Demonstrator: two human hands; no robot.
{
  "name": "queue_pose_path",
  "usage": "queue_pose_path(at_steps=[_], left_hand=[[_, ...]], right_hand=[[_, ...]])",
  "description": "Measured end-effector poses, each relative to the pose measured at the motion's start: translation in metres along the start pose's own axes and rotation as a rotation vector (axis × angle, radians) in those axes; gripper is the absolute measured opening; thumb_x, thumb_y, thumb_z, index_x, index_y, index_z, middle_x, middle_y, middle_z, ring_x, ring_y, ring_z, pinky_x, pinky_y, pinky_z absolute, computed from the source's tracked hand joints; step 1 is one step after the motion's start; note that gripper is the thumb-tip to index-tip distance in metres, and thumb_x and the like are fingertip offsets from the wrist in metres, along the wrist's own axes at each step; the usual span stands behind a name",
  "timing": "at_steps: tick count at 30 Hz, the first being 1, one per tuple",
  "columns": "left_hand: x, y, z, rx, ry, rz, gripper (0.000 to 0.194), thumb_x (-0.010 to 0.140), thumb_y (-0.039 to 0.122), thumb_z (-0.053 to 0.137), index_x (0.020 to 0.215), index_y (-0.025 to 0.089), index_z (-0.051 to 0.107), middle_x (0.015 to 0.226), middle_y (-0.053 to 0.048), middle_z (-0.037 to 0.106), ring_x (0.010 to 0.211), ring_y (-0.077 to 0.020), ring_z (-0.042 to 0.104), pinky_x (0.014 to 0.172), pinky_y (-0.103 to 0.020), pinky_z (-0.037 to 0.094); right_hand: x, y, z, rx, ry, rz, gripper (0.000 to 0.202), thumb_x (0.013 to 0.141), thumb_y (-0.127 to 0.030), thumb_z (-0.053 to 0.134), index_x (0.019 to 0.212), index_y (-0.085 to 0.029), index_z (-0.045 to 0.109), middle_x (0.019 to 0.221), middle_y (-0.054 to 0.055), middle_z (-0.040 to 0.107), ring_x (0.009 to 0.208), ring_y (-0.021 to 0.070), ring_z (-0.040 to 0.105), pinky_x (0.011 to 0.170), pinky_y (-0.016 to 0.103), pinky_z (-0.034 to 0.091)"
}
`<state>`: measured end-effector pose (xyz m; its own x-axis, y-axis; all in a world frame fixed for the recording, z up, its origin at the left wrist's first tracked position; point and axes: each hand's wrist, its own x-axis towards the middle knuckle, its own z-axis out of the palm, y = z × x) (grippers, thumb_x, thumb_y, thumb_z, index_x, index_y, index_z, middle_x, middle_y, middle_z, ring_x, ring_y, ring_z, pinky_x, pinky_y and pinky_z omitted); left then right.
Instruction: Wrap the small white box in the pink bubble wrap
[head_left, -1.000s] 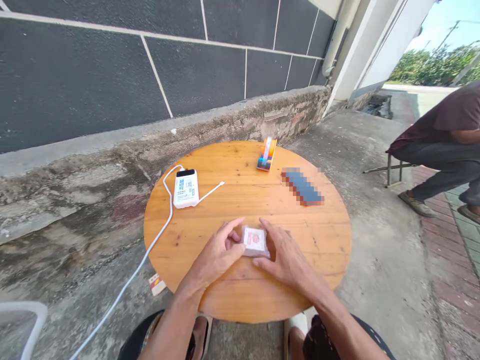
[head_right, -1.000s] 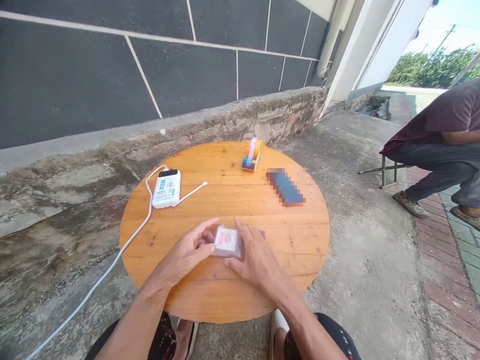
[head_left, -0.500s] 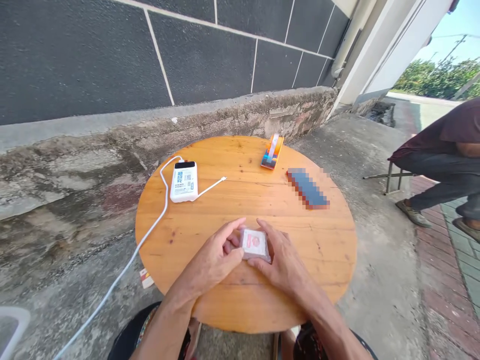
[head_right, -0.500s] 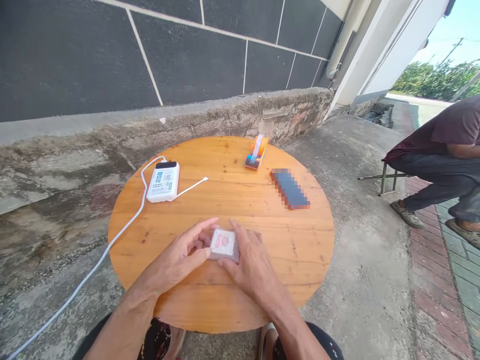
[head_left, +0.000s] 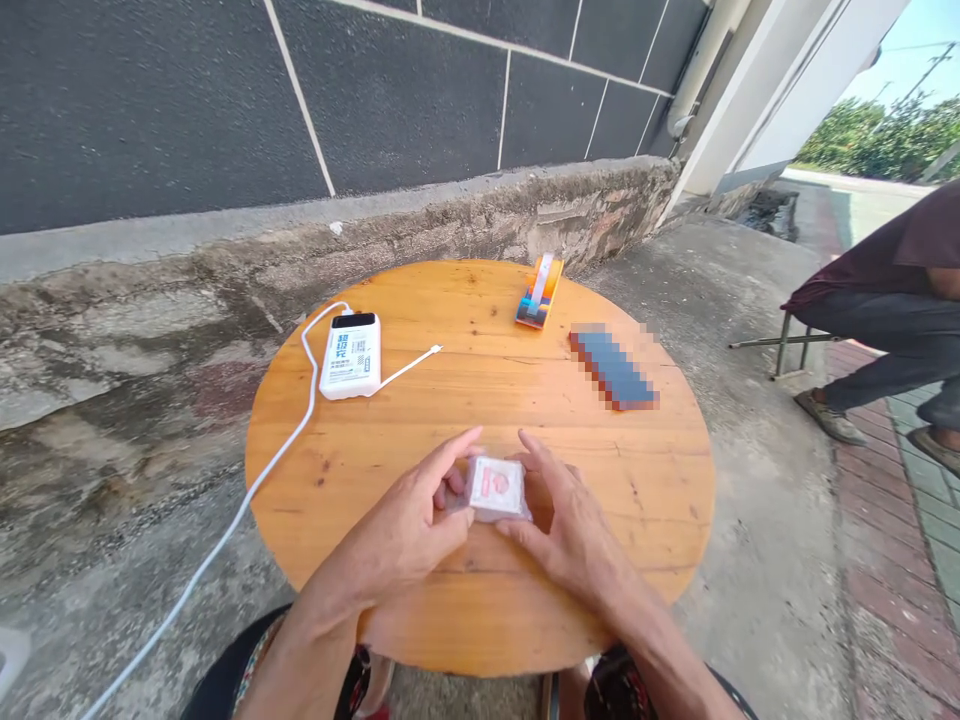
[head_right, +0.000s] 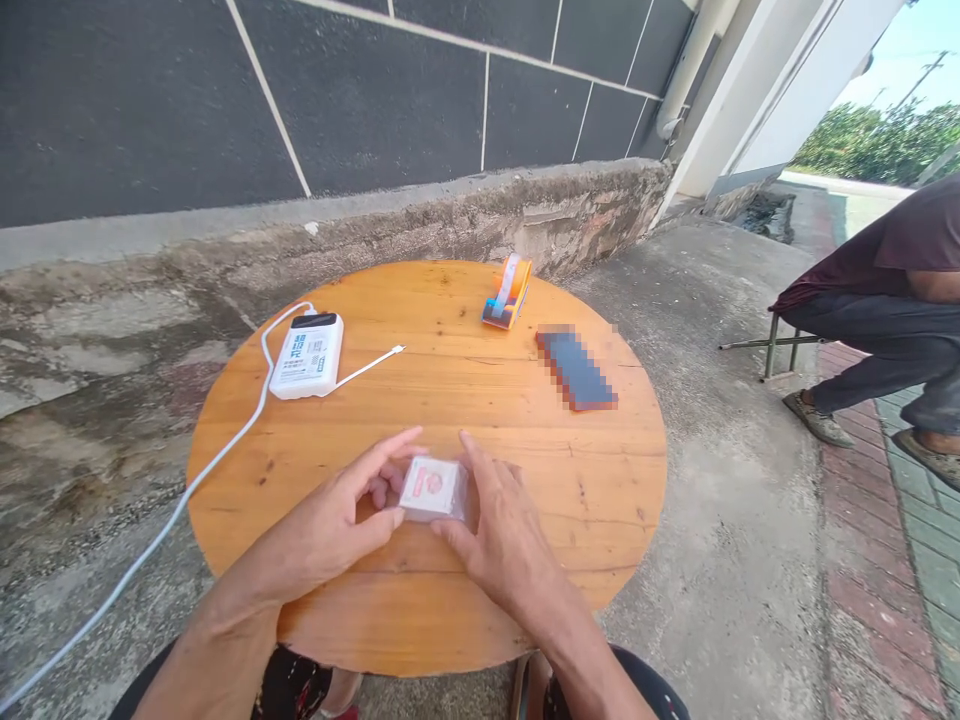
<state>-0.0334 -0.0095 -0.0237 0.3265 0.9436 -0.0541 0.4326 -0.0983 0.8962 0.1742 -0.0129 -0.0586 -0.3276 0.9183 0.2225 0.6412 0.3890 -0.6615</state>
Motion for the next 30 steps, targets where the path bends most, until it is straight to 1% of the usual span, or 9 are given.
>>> queue_pose_path(at_steps=[5,8,11,12,14,16,18,26,30], left_hand=[[0.0,-0.001,-0.001,0.031,-0.001,0.01,0.068,0.077,0.011,0.051,0.142,0.028,0.036,0.109,-0.004,0.061,0.082,-0.0139,0.055,0.077,-0.028,0.048],[-0.003,-0.002,-0.003,0.033,-0.009,0.059,0.067,0.076,0.01,0.051,0.14,0.028,0.039,0.107,-0.003,0.061,0.086,-0.0147,0.055,0.081,-0.028,0.048],[-0.005,-0.002,-0.005,0.04,-0.006,0.101,0.069,0.074,0.011,0.053,0.14,0.027,0.04,0.104,-0.003,0.06,0.091,-0.0164,0.055,0.086,-0.031,0.048],[-0.006,-0.002,-0.006,0.04,-0.006,0.105,0.069,0.074,0.012,0.054,0.14,0.027,0.04,0.104,-0.004,0.059,0.092,-0.0169,0.055,0.087,-0.032,0.047],[-0.007,-0.002,-0.007,0.034,-0.006,0.098,0.069,0.074,0.015,0.057,0.14,0.025,0.039,0.103,-0.004,0.059,0.091,-0.0174,0.055,0.088,-0.033,0.047],[-0.007,-0.001,-0.007,0.025,-0.008,0.078,0.068,0.074,0.018,0.058,0.14,0.024,0.039,0.103,-0.004,0.058,0.091,-0.0176,0.055,0.088,-0.034,0.047],[-0.006,0.0,-0.005,0.026,-0.009,0.065,0.068,0.075,0.019,0.059,0.139,0.023,0.039,0.104,-0.004,0.058,0.092,-0.0177,0.055,0.088,-0.033,0.046],[-0.002,0.001,0.003,0.088,0.022,0.01,0.073,0.07,0.021,0.067,0.138,0.027,0.041,0.119,-0.006,0.055,0.104,-0.0227,0.054,0.093,-0.036,0.044],[-0.001,0.001,0.006,0.092,0.046,0.01,0.072,0.069,0.018,0.066,0.136,0.026,0.043,0.119,-0.005,0.057,0.103,-0.0226,0.055,0.094,-0.035,0.044]], right_hand=[[0.002,-0.004,-0.001,-0.015,-0.017,-0.019,0.084,0.079,-0.027,0.066,0.148,-0.028,0.018,0.121,0.008,0.06,0.11,0.0289,0.054,0.095,0.051,0.044],[-0.001,-0.005,-0.005,-0.043,-0.043,-0.042,0.083,0.081,-0.028,0.066,0.148,-0.028,0.018,0.127,0.009,0.057,0.112,0.0287,0.054,0.095,0.05,0.045],[-0.005,-0.005,-0.013,-0.067,-0.035,-0.084,0.081,0.08,-0.038,0.067,0.147,-0.028,0.024,0.137,0.01,0.049,0.123,0.0304,0.048,0.099,0.05,0.043],[-0.005,-0.005,-0.016,-0.065,-0.01,-0.094,0.076,0.081,-0.04,0.066,0.145,-0.027,0.028,0.139,0.01,0.048,0.125,0.0303,0.046,0.1,0.049,0.042],[-0.005,-0.007,-0.021,-0.037,0.06,-0.111,0.057,0.085,-0.039,0.061,0.136,-0.027,0.041,0.134,0.009,0.053,0.124,0.0283,0.049,0.1,0.046,0.042],[-0.003,-0.01,-0.024,0.005,0.117,-0.126,0.035,0.088,-0.035,0.058,0.122,-0.027,0.052,0.124,0.007,0.06,0.117,0.0252,0.054,0.096,0.043,0.045],[0.0,-0.011,-0.024,0.03,0.143,-0.146,0.022,0.088,-0.031,0.059,0.109,-0.026,0.059,0.117,0.006,0.062,0.111,0.0232,0.057,0.092,0.04,0.046],[0.01,-0.014,-0.014,-0.056,0.212,-0.234,0.012,0.086,-0.024,0.061,0.098,-0.024,0.063,0.114,0.008,0.06,0.104,0.0236,0.057,0.086,0.041,0.046],[0.018,-0.02,-0.011,-0.119,0.24,-0.284,0.011,0.088,-0.022,0.06,0.096,-0.023,0.065,0.111,0.008,0.061,0.1,0.0233,0.057,0.083,0.042,0.044]])
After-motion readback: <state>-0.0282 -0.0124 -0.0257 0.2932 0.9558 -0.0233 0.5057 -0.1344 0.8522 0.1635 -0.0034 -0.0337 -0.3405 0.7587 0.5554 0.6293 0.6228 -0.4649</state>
